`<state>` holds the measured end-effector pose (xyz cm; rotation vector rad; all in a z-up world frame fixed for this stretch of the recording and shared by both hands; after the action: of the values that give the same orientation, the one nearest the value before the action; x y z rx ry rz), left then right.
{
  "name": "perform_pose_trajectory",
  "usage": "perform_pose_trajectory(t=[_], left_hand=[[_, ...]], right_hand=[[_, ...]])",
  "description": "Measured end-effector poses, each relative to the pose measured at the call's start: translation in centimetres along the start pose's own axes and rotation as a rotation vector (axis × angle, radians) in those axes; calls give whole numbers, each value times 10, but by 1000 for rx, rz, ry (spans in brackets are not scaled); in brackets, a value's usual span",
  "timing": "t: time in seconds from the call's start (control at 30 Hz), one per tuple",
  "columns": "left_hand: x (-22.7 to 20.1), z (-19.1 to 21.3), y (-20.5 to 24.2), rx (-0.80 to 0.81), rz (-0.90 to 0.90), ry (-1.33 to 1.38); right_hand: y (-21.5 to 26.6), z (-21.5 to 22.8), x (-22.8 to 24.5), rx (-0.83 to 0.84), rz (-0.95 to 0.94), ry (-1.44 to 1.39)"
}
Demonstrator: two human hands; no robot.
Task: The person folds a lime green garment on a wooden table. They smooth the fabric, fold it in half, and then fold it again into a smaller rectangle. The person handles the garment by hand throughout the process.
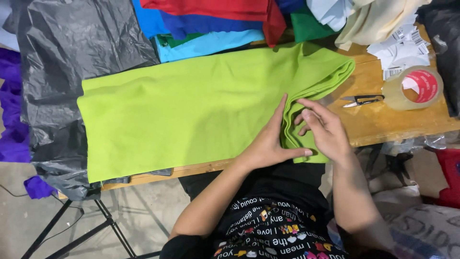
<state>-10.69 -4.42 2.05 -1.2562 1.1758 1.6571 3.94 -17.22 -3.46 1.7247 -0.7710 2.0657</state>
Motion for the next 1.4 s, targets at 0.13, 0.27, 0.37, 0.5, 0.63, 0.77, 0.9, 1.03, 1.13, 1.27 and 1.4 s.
perform_pose_trajectory(t=[0.13,0.27,0.37,0.5,0.63,0.77,0.9,1.03,1.13,1.27,1.4], left_hand=[[7,-4,3,-28,56,69],[70,-3,-4,-40,62,268],[63,5,-4,60,51,405],[49,-1,6,124,1,331],[52,-11,2,-37,-89,328],[80,-3,-1,-215,-75,311],[88,-12,-8,-282,3,339],[49,-29,-12,-307,27,498],[53,-49,-23,-181,-54,516],[50,-71,-31,-65,-99,448],[36,-86,-42,7,-179,518]], right_hand=[[2,7,-17,-47,52,-25],[0,13,-25,-118,109,-8],[-6,19,-38,-174,131,-37],[-10,10,-29,-164,108,-11],[-8,14,-34,-125,141,-27],[-2,22,-6,-179,153,37],[16,36,5,-272,91,-119],[40,30,-6,-430,-5,-507],[56,15,-15,-578,-150,-836],[63,28,-12,-551,-148,-825],[78,57,-31,-585,3,-620]])
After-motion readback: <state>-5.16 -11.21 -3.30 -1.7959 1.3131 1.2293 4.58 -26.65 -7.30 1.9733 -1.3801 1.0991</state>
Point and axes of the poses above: each hand's wrist, its own y-axis away from the middle knuckle, its own z-axis out of the back of the hand, x = y × z, the point moved 1 cm from there along -y, towards the middle knuckle, and after that the axes turned 12 degrees about z, right-handed, at the moved point
